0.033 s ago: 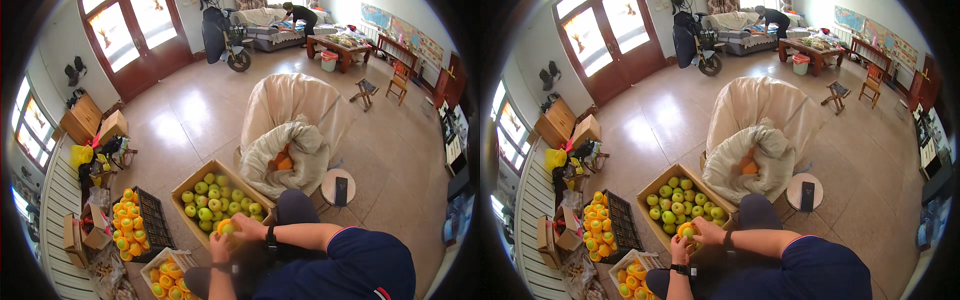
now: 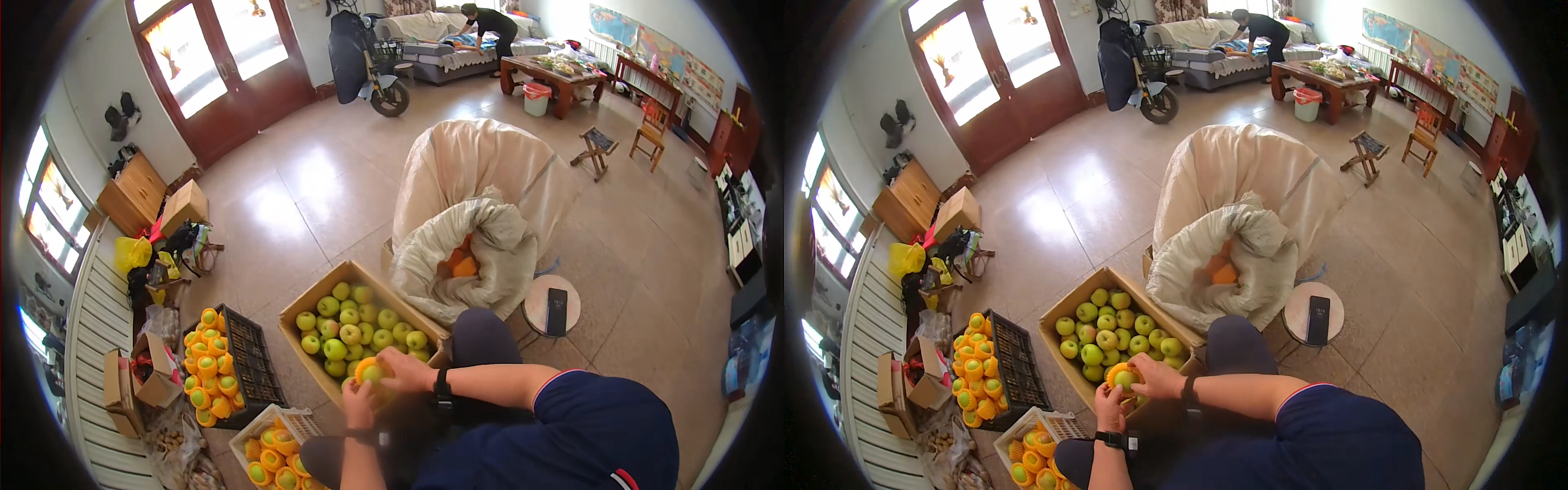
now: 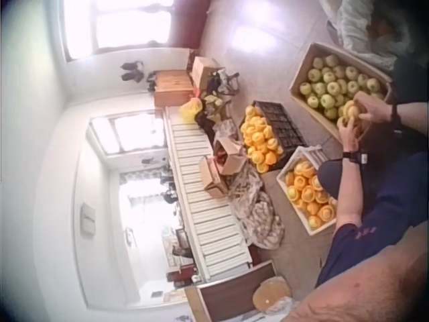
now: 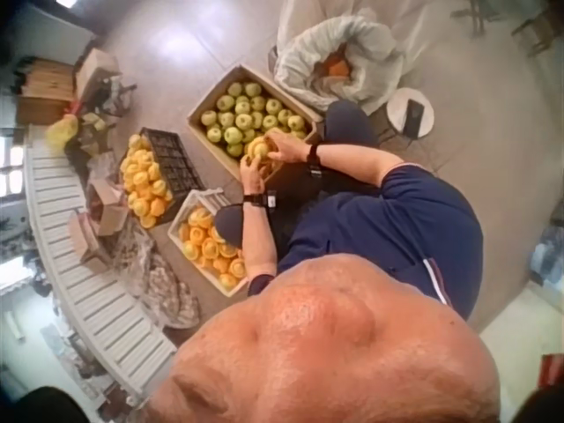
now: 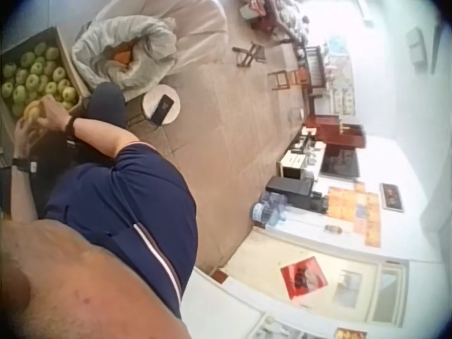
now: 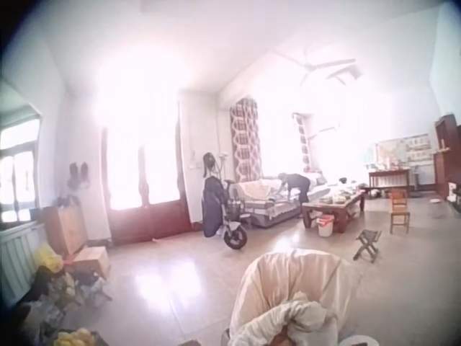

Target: The person picks up apples from a box, slides them into yellow foam sleeves, and places the sleeved apples into a separate crate.

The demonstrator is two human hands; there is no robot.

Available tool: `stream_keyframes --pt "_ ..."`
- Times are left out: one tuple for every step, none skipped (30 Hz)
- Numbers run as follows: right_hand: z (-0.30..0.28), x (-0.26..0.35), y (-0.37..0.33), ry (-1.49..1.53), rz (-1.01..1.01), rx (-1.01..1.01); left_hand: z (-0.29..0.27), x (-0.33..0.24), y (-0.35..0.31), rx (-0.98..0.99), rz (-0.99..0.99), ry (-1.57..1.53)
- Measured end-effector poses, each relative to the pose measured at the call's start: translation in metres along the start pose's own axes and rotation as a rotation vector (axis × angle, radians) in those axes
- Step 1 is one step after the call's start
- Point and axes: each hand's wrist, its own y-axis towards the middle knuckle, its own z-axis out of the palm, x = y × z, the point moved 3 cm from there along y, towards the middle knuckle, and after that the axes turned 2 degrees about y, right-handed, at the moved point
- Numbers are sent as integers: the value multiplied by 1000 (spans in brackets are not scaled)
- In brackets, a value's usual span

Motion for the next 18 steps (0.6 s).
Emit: stream_keyframes --pt "-1 1 0 17 2 -22 1 -1 -1 -6 4 8" --pt "-2 2 0 33 4 -44 3 -3 -2 -12 7 17" --pt "-2 0 0 34 5 -46 4 -5 -3 -10 6 19" --pt "-2 -2 1 28 -1 -34 5 -7 -3 17 -4 22" --pt "-1 -5 2 21 -7 -22 7 -8 -3 45 -14 26" --pt "-1 -3 2 22 -7 -21 6 -8 -4 43 -15 26" --pt "-1 -2 2 16 -13 2 4 -8 -4 57 -21 26" --pt "-1 0 3 9 -20 25 3 -7 -5 71 -28 27" --pt "-3 0 2 8 -17 24 5 -8 -5 73 -30 27" --pt "-4 1 2 15 -21 34 6 -9 -7 77 -29 28" --pt "-4 2 2 21 -25 45 7 -10 -7 80 -28 28" --pt "-5 3 1 22 -22 45 8 -10 -9 81 -30 29" --pt "-5 4 1 11 -14 59 9 -12 -10 74 -8 28" --pt "-5 5 1 0 -6 74 10 -13 -11 67 13 27" --pt "-4 3 1 0 -5 73 11 -14 -12 68 12 28" --pt "-3 1 2 1 -11 73 12 -15 -12 75 14 35" --pt "-2 -1 2 1 -17 73 13 -16 -13 82 15 43" --pt "-2 0 2 2 -16 74 12 -16 -13 80 15 43"
